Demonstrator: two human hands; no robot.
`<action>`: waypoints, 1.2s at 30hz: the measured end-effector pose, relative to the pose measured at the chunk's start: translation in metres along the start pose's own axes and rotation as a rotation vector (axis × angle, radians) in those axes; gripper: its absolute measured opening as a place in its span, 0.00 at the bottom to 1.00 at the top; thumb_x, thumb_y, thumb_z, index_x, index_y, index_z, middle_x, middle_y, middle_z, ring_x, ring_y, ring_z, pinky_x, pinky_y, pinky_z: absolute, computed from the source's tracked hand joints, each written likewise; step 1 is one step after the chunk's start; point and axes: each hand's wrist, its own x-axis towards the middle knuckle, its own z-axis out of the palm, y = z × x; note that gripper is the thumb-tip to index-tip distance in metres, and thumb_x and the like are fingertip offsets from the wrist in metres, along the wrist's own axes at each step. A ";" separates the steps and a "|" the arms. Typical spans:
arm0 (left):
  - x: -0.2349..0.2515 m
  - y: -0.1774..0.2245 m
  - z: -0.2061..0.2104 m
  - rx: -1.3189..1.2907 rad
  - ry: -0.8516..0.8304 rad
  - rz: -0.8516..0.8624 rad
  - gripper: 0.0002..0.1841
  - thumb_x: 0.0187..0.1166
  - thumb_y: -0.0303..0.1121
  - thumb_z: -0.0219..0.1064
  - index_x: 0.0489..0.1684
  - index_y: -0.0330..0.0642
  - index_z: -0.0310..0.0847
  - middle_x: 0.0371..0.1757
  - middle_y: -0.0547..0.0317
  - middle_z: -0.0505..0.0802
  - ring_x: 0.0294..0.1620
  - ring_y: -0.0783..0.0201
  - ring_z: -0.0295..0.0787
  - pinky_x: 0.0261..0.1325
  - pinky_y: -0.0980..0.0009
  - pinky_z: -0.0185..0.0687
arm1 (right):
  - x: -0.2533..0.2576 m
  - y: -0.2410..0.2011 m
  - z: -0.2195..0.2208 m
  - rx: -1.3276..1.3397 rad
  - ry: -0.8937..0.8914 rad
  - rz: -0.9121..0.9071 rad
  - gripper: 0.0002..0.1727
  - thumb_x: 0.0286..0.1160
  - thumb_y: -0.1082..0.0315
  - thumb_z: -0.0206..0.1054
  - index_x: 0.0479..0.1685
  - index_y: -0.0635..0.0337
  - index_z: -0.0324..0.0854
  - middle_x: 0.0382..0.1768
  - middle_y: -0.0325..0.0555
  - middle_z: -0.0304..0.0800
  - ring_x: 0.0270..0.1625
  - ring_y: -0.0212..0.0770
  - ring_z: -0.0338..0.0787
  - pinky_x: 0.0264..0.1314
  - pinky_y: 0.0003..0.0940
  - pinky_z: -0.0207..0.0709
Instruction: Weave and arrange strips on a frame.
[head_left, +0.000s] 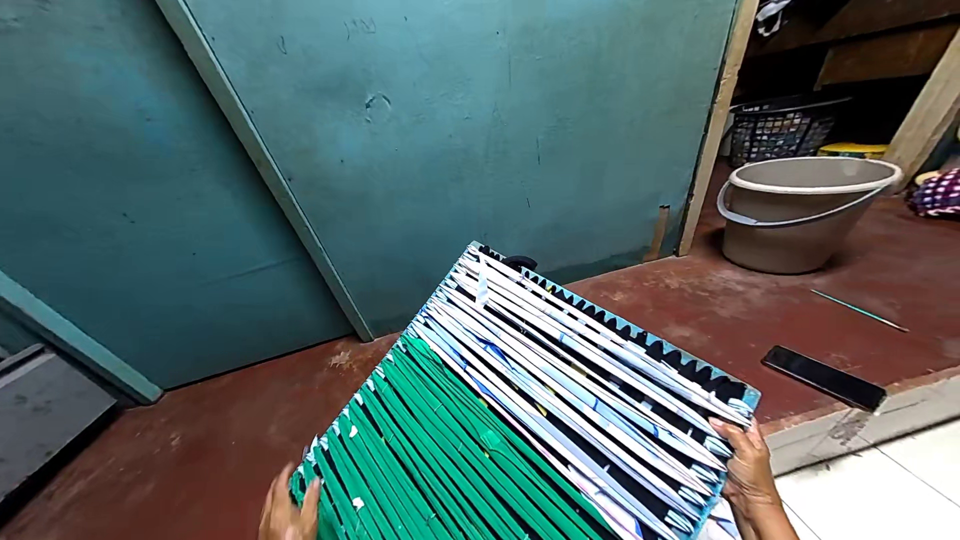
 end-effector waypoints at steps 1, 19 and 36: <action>0.032 0.007 0.013 0.003 -0.012 0.053 0.31 0.83 0.35 0.65 0.78 0.17 0.66 0.77 0.13 0.72 0.81 0.20 0.66 0.83 0.31 0.57 | -0.002 -0.001 -0.001 -0.005 0.013 0.005 0.41 0.67 0.72 0.57 0.85 0.67 0.49 0.56 0.40 0.78 0.48 0.15 0.85 0.51 0.14 0.81; 0.174 -0.006 0.115 0.028 -0.548 -0.262 0.27 0.85 0.50 0.65 0.62 0.29 0.85 0.65 0.24 0.86 0.74 0.30 0.78 0.77 0.32 0.63 | 0.030 0.012 0.022 -0.069 0.029 0.062 0.39 0.66 0.71 0.57 0.84 0.68 0.54 0.54 0.40 0.83 0.46 0.18 0.88 0.49 0.17 0.83; 0.084 0.027 0.082 -0.220 -0.206 -0.449 0.29 0.91 0.50 0.55 0.61 0.25 0.82 0.60 0.25 0.87 0.64 0.38 0.84 0.70 0.38 0.72 | 0.214 -0.085 0.215 -0.317 -0.359 0.022 0.28 0.87 0.65 0.59 0.86 0.55 0.67 0.65 0.57 0.85 0.58 0.42 0.86 0.62 0.43 0.80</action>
